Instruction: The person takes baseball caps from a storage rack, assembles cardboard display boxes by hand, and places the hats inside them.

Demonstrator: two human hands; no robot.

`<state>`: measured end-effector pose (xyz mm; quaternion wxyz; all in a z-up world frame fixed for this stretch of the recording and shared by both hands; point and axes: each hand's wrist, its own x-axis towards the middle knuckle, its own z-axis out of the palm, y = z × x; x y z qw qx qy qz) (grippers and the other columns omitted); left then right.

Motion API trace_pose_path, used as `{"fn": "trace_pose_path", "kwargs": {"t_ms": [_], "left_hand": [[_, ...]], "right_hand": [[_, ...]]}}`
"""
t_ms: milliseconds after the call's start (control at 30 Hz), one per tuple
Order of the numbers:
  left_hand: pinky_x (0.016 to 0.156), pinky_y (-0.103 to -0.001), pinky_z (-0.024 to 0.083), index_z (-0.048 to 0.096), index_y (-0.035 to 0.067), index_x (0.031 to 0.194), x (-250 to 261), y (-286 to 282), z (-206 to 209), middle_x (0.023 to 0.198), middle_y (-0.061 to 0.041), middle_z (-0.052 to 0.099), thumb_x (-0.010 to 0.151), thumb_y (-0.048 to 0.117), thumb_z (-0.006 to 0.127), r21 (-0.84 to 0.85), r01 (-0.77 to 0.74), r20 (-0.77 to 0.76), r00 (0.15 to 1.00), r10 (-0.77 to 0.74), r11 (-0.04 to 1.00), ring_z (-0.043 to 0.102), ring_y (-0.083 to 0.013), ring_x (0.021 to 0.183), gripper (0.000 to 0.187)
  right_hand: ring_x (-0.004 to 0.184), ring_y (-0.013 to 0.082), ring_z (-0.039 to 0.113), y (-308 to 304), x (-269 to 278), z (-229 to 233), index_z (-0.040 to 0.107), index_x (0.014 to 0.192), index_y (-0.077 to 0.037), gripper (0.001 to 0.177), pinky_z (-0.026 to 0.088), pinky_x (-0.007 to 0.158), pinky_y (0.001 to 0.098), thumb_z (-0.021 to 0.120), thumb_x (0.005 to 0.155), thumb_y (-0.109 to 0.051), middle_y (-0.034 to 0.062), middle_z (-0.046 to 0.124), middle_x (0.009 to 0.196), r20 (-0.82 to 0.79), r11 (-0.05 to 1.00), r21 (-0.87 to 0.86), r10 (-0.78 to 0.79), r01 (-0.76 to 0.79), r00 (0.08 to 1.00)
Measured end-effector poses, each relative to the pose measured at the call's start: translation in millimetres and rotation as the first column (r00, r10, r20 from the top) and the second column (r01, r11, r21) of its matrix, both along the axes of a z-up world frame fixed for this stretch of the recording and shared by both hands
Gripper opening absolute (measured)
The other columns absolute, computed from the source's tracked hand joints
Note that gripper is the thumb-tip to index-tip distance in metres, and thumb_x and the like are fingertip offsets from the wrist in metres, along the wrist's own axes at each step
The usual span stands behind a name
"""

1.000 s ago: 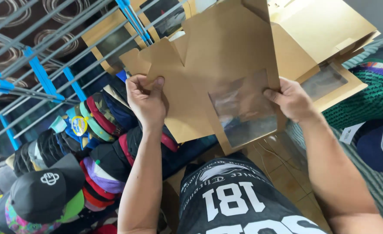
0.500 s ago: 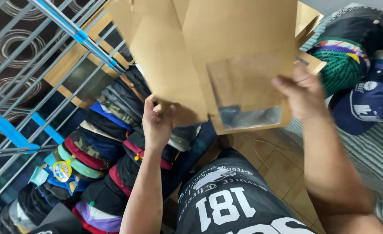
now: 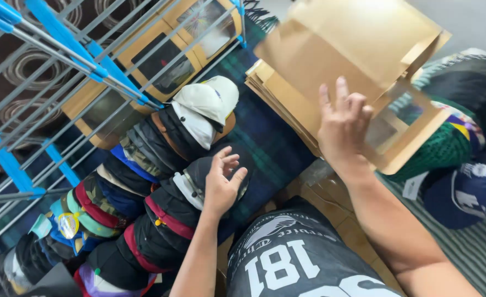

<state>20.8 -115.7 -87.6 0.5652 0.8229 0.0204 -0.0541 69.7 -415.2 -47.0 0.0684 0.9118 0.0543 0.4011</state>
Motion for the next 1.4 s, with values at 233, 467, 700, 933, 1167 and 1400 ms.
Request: {"fn": "trace_pose_path", "kwargs": {"t_ms": [233,467,700,933,1167,1400], "left_hand": [[0.097,-0.040,0.057,0.060,0.014,0.138,-34.6,5.7,-22.6,0.119,-0.007,0.076,0.088,0.020,0.081,0.025,-0.094,-0.151,0.984,0.096,0.995,0.074,-0.0258,0.109,0.055],[0.093,-0.034,0.059,0.069,0.017,0.129,-67.9,42.0,-22.7,0.114,-0.004,0.078,0.087,0.018,0.082,0.059,-0.382,-0.119,0.915,0.386,0.922,0.076,-0.0188,0.102,0.043],[0.093,-0.039,0.058,0.071,0.013,0.118,-18.9,123.2,20.4,0.104,-0.009,0.078,0.084,0.015,0.083,0.184,-0.472,0.080,0.881,0.465,0.862,0.076,-0.0255,0.100,0.036],[0.096,-0.042,0.057,0.068,0.016,0.127,32.6,150.6,32.4,0.115,-0.010,0.076,0.083,0.029,0.086,0.241,-0.362,0.211,0.925,0.316,0.900,0.073,-0.0295,0.108,0.049],[0.113,-0.051,0.040,0.052,0.020,0.150,84.1,134.8,27.2,0.146,-0.007,0.057,0.083,0.055,0.077,0.469,-0.046,0.060,0.998,0.020,0.882,0.049,-0.0326,0.140,0.079],[0.120,-0.062,0.025,0.052,0.028,0.148,165.8,80.7,-8.3,0.154,-0.006,0.052,0.080,0.073,0.063,0.805,0.084,0.069,0.970,-0.234,0.587,0.035,-0.0344,0.150,0.082]], "right_hand": [[0.118,0.0387,0.055,-11.4,27.7,-119.2,0.069,0.139,-0.019,0.064,0.043,0.086,0.0489,0.068,0.087,-0.058,0.0147,0.059,0.147,-0.732,0.974,-0.027,-0.173,0.225,0.659],[0.122,0.0367,0.052,-27.7,51.4,-83.6,0.078,0.125,-0.019,0.059,0.043,0.094,0.0458,0.078,0.084,-0.061,0.0072,0.066,0.125,-0.530,0.997,0.073,0.066,-0.033,0.845],[0.108,0.0364,0.063,92.4,153.0,-64.7,0.080,0.116,-0.017,0.055,0.049,0.097,0.0432,0.087,0.080,-0.058,0.0087,0.068,0.110,-0.319,0.854,0.300,0.510,-0.426,0.798],[0.138,0.0387,0.049,202.0,233.0,-142.7,0.044,0.156,-0.022,0.089,0.036,0.115,0.0532,0.077,0.083,-0.060,0.0137,0.048,0.152,-0.685,0.721,0.691,0.633,0.046,0.360],[0.116,0.0310,0.067,190.0,197.7,-153.4,0.061,0.130,-0.034,0.064,0.051,0.101,0.0443,0.080,0.074,-0.059,0.0030,0.071,0.120,-0.733,0.676,0.681,0.622,0.283,0.275],[0.110,0.0286,0.071,179.2,163.9,-163.2,0.063,0.132,-0.030,0.058,0.057,0.094,0.0452,0.076,0.078,-0.049,0.0054,0.071,0.119,-0.655,0.580,0.747,0.727,0.325,0.208]]}}
